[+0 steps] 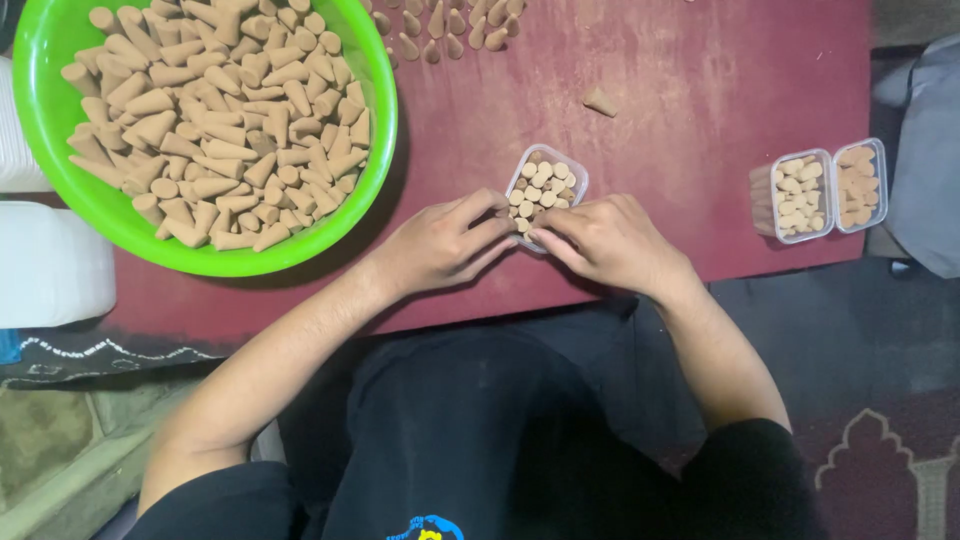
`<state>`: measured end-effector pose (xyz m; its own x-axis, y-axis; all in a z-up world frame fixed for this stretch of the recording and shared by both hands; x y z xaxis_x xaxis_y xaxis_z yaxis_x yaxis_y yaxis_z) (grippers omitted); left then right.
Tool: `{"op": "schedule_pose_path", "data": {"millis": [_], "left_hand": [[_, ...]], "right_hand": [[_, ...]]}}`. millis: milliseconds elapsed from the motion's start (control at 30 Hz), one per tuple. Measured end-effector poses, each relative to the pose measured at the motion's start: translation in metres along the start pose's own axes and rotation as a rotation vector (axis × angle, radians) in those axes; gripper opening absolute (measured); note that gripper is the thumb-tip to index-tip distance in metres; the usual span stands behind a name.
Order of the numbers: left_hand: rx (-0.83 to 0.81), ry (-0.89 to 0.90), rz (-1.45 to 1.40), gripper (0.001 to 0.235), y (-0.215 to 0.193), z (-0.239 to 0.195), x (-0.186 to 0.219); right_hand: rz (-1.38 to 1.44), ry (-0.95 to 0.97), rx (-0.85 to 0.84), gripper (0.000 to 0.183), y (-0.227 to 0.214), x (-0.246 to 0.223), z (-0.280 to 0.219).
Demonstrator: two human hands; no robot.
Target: Packing incense cones from a large bowl and table surface into small plastic containers.
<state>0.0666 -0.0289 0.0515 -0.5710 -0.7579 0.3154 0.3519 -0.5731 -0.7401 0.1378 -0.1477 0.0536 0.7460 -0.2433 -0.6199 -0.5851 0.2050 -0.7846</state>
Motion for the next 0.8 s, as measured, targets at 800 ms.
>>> {"op": "schedule_pose_path", "data": {"millis": [800], "left_hand": [[0.01,-0.045,0.004,0.019,-0.006,0.006,0.003]], "right_hand": [[0.066,0.119,0.243,0.011,0.002,0.007,-0.012]]}}
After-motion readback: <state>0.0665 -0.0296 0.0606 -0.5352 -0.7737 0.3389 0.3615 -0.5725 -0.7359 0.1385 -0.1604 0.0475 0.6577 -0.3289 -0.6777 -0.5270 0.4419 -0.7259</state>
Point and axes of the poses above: each hand's wrist, its own z-axis towards the middle knuckle, its own y-axis out of the palm, x = y × z, the point moved 9 cm from there along z, towards the middle knuckle, and after that the axes turned 15 degrees about z, right-handed, at the moved point
